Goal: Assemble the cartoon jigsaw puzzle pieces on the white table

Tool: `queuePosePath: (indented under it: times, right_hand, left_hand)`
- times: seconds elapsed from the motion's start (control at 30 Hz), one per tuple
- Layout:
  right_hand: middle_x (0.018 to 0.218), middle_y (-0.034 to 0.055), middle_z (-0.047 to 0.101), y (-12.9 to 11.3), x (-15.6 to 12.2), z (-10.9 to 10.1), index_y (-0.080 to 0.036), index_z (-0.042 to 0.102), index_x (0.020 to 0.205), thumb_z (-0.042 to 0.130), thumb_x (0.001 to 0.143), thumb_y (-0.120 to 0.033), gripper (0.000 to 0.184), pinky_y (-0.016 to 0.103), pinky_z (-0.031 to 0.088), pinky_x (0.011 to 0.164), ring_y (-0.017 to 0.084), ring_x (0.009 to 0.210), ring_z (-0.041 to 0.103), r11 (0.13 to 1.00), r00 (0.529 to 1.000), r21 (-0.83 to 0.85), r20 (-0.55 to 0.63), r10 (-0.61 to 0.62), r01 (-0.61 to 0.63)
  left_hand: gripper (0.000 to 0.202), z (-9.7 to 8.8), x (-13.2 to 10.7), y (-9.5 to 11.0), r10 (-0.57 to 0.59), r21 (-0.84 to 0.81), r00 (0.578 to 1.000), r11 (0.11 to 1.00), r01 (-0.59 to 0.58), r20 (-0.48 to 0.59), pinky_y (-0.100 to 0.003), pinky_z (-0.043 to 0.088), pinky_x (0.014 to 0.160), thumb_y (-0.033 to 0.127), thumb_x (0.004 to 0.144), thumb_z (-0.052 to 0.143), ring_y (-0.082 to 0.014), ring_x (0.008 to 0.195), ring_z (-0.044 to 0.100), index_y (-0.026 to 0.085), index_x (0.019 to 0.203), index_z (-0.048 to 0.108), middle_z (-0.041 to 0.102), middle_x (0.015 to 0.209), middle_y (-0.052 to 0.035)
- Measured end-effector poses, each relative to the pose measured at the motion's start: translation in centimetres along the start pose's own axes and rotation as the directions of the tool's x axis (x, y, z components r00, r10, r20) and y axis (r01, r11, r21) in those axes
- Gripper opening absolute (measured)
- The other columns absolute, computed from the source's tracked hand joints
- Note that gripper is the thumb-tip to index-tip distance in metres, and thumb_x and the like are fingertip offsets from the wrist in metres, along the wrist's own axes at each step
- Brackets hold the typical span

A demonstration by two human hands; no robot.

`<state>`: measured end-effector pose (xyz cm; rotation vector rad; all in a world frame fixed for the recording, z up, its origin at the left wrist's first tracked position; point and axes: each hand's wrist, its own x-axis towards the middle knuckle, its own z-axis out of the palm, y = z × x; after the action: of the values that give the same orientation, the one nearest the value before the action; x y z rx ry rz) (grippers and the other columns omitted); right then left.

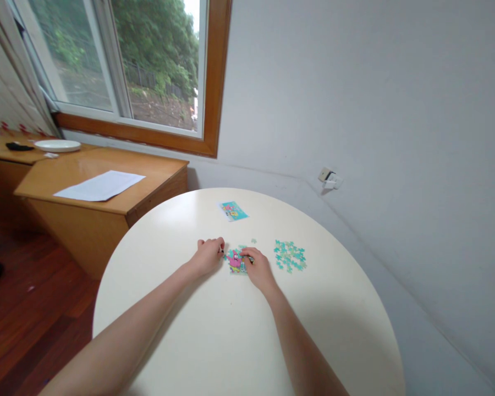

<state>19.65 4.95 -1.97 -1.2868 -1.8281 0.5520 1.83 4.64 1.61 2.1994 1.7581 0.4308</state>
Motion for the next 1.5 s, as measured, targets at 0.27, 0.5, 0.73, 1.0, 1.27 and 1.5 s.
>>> queuePosePath:
  times: [0.27, 0.5, 0.73, 1.0, 1.27, 1.5]
  right_hand:
    - [0.090, 0.0034, 0.067, -0.03, -0.02, -0.02, -0.020, 0.067, 0.074, 0.045, 0.070, -0.006, 0.026, 0.033, 0.045, 0.089, 0.016, 0.089, 0.061, 1.000, 1.000, 0.013, -0.006, -0.010, 0.010]
    - [0.091, 0.0038, 0.068, -0.19, -0.03, -0.13, -0.020, 0.067, 0.074, 0.045, 0.070, -0.006, 0.026, 0.033, 0.045, 0.089, 0.017, 0.090, 0.061, 1.000, 1.000, 0.001, 0.000, -0.004, 0.004]
    - [0.091, 0.0038, 0.068, -0.08, 0.00, -0.07, -0.020, 0.067, 0.073, 0.046, 0.070, -0.006, 0.026, 0.034, 0.045, 0.090, 0.017, 0.091, 0.061, 1.000, 1.000, 0.001, 0.000, -0.001, 0.001]
    - [0.090, 0.0030, 0.068, 0.13, 0.01, 0.08, -0.021, 0.067, 0.073, 0.046, 0.070, -0.006, 0.026, 0.034, 0.045, 0.090, 0.016, 0.089, 0.061, 1.000, 1.000, 0.010, -0.010, -0.017, 0.017]
    - [0.091, 0.0035, 0.067, 0.05, -0.01, -0.01, -0.021, 0.067, 0.073, 0.046, 0.070, -0.007, 0.025, 0.034, 0.045, 0.090, 0.017, 0.090, 0.061, 1.000, 1.000, 0.016, 0.000, -0.006, 0.006]
    - [0.092, 0.0051, 0.067, 0.07, -0.02, 0.06, -0.019, 0.067, 0.074, 0.045, 0.071, -0.007, 0.025, 0.034, 0.044, 0.090, 0.017, 0.090, 0.061, 1.000, 1.000, -0.003, -0.003, -0.009, 0.009]
  left_hand:
    - [0.013, 0.05, 0.01, -0.09, 0.007, -0.008, 1.000, 1.000, -0.007, -0.003, -0.034, 0.029, 0.079, 0.014, 0.079, 0.045, -0.0219, 0.090, 0.059, 0.019, 0.090, 0.050, 0.067, 0.090, -0.0058]
    - [0.014, 0.47, 0.26, -0.46, 0.006, -0.005, 1.000, 1.000, -0.006, -0.011, -0.034, 0.029, 0.080, 0.015, 0.079, 0.045, -0.0220, 0.091, 0.059, 0.019, 0.090, 0.051, 0.067, 0.091, -0.0055]
    - [0.014, 0.31, 0.19, -0.31, -0.004, -0.012, 1.000, 1.000, 0.004, -0.007, -0.035, 0.030, 0.080, 0.015, 0.078, 0.045, -0.0221, 0.092, 0.058, 0.019, 0.090, 0.052, 0.067, 0.091, -0.0057]
    - [0.014, 0.20, 0.10, -0.28, 0.000, -0.018, 1.000, 1.000, 0.000, -0.003, -0.035, 0.029, 0.081, 0.015, 0.079, 0.045, -0.0221, 0.091, 0.059, 0.019, 0.090, 0.052, 0.067, 0.090, -0.0057]
    - [0.012, 0.39, 0.19, -0.45, 0.012, -0.015, 1.000, 1.000, -0.013, -0.017, -0.034, 0.029, 0.080, 0.014, 0.080, 0.047, -0.0222, 0.091, 0.059, 0.019, 0.090, 0.052, 0.067, 0.090, -0.0057]
    - [0.013, 0.21, 0.08, -0.30, 0.015, -0.024, 1.000, 1.000, -0.016, -0.021, -0.036, 0.030, 0.079, 0.014, 0.079, 0.046, -0.0229, 0.090, 0.059, 0.018, 0.090, 0.052, 0.067, 0.090, -0.0058]
